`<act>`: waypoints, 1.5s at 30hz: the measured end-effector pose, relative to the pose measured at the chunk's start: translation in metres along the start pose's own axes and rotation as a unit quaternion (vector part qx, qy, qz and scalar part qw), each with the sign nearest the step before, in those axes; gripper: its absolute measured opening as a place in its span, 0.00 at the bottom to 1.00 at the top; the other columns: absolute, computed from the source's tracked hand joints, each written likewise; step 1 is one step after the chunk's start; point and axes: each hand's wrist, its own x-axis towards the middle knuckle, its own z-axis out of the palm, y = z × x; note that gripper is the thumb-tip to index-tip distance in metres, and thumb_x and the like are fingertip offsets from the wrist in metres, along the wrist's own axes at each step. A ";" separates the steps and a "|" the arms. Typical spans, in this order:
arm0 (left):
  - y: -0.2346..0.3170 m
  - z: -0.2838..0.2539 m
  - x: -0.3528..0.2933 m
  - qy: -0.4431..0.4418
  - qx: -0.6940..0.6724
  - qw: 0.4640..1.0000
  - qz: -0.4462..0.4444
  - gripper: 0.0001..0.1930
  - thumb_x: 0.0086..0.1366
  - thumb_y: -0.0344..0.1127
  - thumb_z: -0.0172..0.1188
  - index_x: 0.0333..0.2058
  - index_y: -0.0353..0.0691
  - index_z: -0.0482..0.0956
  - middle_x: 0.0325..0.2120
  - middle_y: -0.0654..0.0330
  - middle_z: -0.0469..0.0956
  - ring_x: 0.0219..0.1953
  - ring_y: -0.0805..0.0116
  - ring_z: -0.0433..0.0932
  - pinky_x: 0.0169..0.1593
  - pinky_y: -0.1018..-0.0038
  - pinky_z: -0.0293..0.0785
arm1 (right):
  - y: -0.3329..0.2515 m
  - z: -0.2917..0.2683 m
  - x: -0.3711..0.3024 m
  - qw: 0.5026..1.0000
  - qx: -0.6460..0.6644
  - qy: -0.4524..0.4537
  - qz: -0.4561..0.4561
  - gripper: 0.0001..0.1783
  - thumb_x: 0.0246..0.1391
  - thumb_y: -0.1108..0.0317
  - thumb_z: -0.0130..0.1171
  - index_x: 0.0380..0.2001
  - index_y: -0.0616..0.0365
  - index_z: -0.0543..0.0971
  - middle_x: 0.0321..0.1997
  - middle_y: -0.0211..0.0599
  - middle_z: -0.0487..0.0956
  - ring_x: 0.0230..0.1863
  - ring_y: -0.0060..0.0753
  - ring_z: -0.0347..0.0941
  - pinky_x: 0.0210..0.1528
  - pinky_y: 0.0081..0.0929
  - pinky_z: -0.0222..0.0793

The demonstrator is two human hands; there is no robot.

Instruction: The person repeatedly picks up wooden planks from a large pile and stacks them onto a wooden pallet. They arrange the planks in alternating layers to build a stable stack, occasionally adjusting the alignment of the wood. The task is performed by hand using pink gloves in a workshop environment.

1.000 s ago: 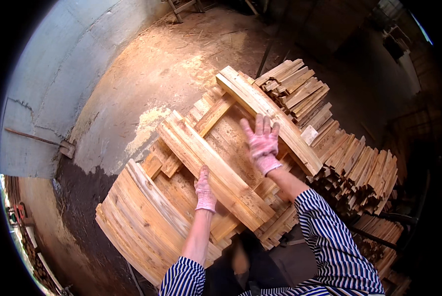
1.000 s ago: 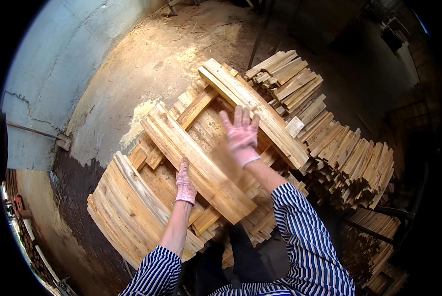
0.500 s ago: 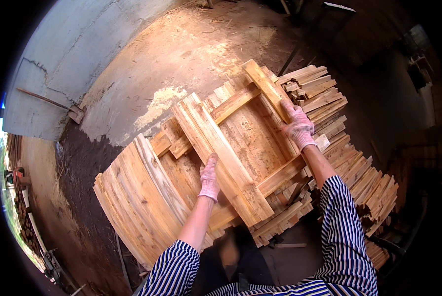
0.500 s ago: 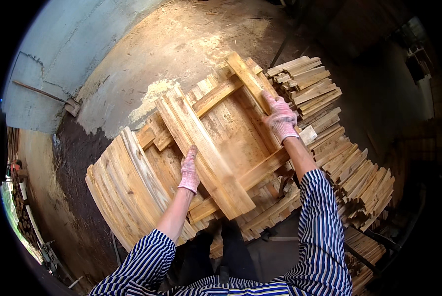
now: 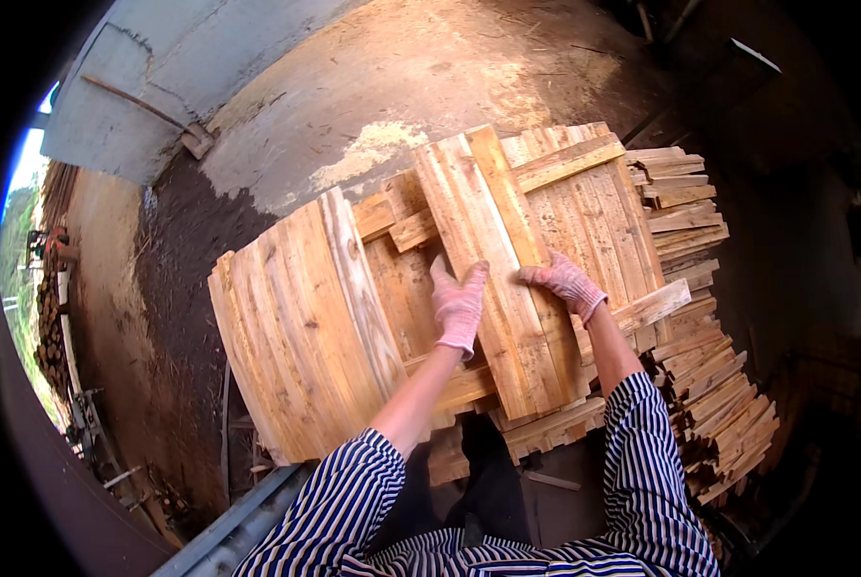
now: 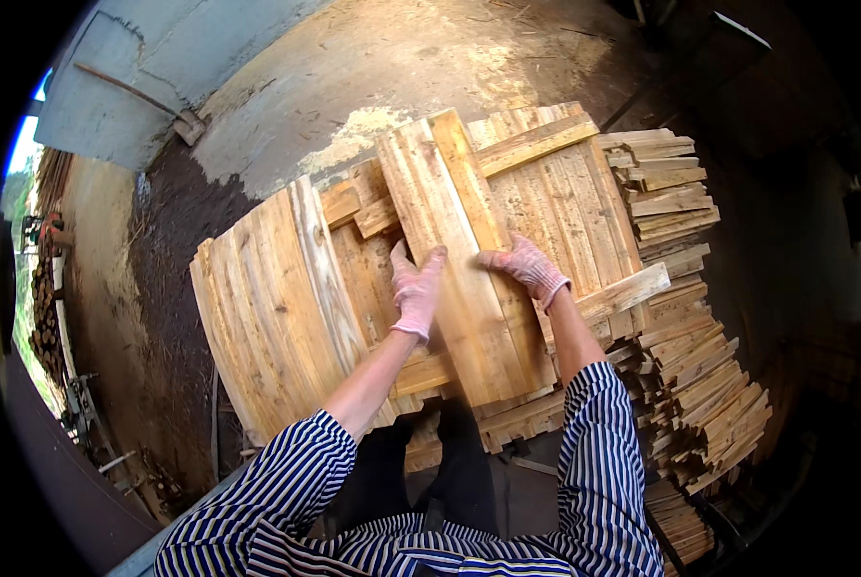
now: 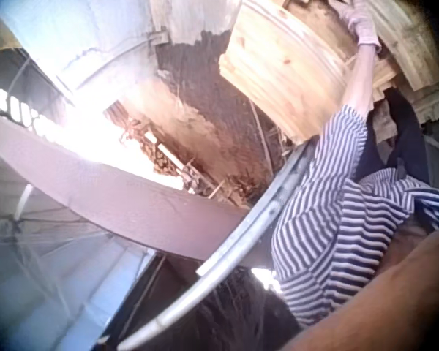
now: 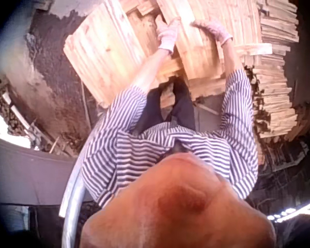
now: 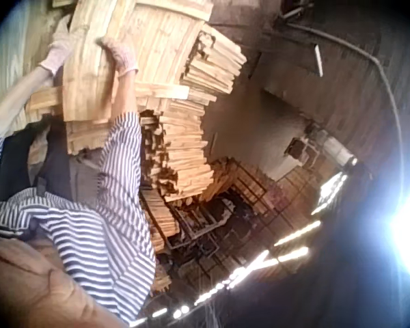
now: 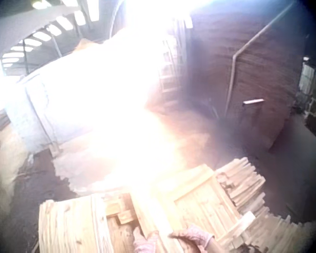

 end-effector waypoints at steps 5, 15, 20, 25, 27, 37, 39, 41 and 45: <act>0.040 -0.108 -0.014 0.148 0.387 0.855 0.312 0.53 0.64 0.72 0.53 0.76 0.48 0.42 0.77 0.54 0.42 0.78 0.54 0.42 0.79 0.57 0.36 | -0.006 -0.028 -0.019 0.999 0.027 0.041 0.010 0.45 0.44 0.66 0.82 0.62 0.67 0.69 0.48 0.44 0.84 0.45 0.31 0.82 0.49 0.28 0.82; -0.035 -0.193 0.018 0.179 0.598 0.770 0.127 0.43 0.74 0.65 0.39 0.76 0.42 0.44 0.76 0.47 0.43 0.78 0.43 0.37 0.76 0.44 0.28 | -0.012 0.048 0.009 0.999 -0.031 -0.012 0.013 0.54 0.36 0.62 0.86 0.65 0.66 0.67 0.53 0.43 0.83 0.50 0.31 0.81 0.54 0.29 0.80; -0.016 -0.139 -0.033 0.105 0.259 0.939 0.199 0.44 0.72 0.63 0.47 0.76 0.47 0.41 0.76 0.49 0.46 0.73 0.52 0.57 0.71 0.53 0.59 | -0.007 0.034 0.011 0.999 -0.039 0.010 0.008 0.50 0.37 0.62 0.86 0.63 0.63 0.70 0.49 0.41 0.84 0.48 0.31 0.81 0.53 0.29 0.80; -0.020 -0.059 -0.096 0.109 0.045 0.976 0.182 0.50 0.68 0.59 0.60 0.75 0.38 0.44 0.72 0.40 0.55 0.70 0.46 0.64 0.69 0.56 0.66 | -0.005 0.045 0.012 0.999 -0.016 -0.030 -0.008 0.47 0.39 0.64 0.84 0.63 0.61 0.72 0.48 0.39 0.84 0.46 0.30 0.81 0.50 0.29 0.80; -0.025 -0.064 -0.081 0.136 0.114 0.979 0.101 0.45 0.71 0.51 0.59 0.75 0.35 0.46 0.72 0.43 0.57 0.73 0.52 0.57 0.73 0.62 0.56 | -0.010 0.050 0.013 0.999 -0.033 -0.021 0.010 0.47 0.39 0.64 0.84 0.63 0.61 0.72 0.48 0.38 0.84 0.47 0.29 0.81 0.50 0.29 0.80; 0.019 -0.052 -0.067 0.066 -0.090 0.994 0.008 0.43 0.64 0.23 0.64 0.72 0.28 0.48 0.71 0.38 0.56 0.73 0.48 0.57 0.75 0.63 0.55 | -0.007 0.047 0.013 0.999 -0.041 0.002 0.013 0.46 0.39 0.64 0.85 0.61 0.63 0.73 0.48 0.39 0.84 0.46 0.29 0.81 0.52 0.29 0.80; 0.008 -0.052 -0.061 0.059 -0.111 0.992 0.024 0.42 0.63 0.21 0.64 0.72 0.27 0.49 0.71 0.38 0.56 0.73 0.48 0.57 0.75 0.63 0.55 | -0.006 0.045 0.013 0.999 -0.032 0.009 0.026 0.44 0.39 0.64 0.85 0.59 0.64 0.74 0.47 0.39 0.85 0.47 0.29 0.81 0.52 0.29 0.80; 0.000 -0.055 -0.061 0.029 -0.180 0.983 0.019 0.41 0.63 0.21 0.64 0.71 0.28 0.52 0.70 0.38 0.57 0.72 0.49 0.59 0.75 0.63 0.56 | -0.005 0.045 0.011 0.999 -0.042 0.003 0.019 0.44 0.39 0.63 0.84 0.59 0.64 0.74 0.47 0.39 0.85 0.47 0.29 0.81 0.52 0.29 0.80; -0.021 -0.047 -0.050 0.008 -0.168 0.986 0.004 0.39 0.65 0.24 0.64 0.71 0.30 0.55 0.71 0.41 0.58 0.72 0.49 0.59 0.75 0.63 0.58 | -0.009 0.043 0.010 0.998 -0.051 0.013 0.026 0.46 0.38 0.61 0.85 0.60 0.63 0.74 0.47 0.38 0.84 0.46 0.28 0.81 0.51 0.29 0.80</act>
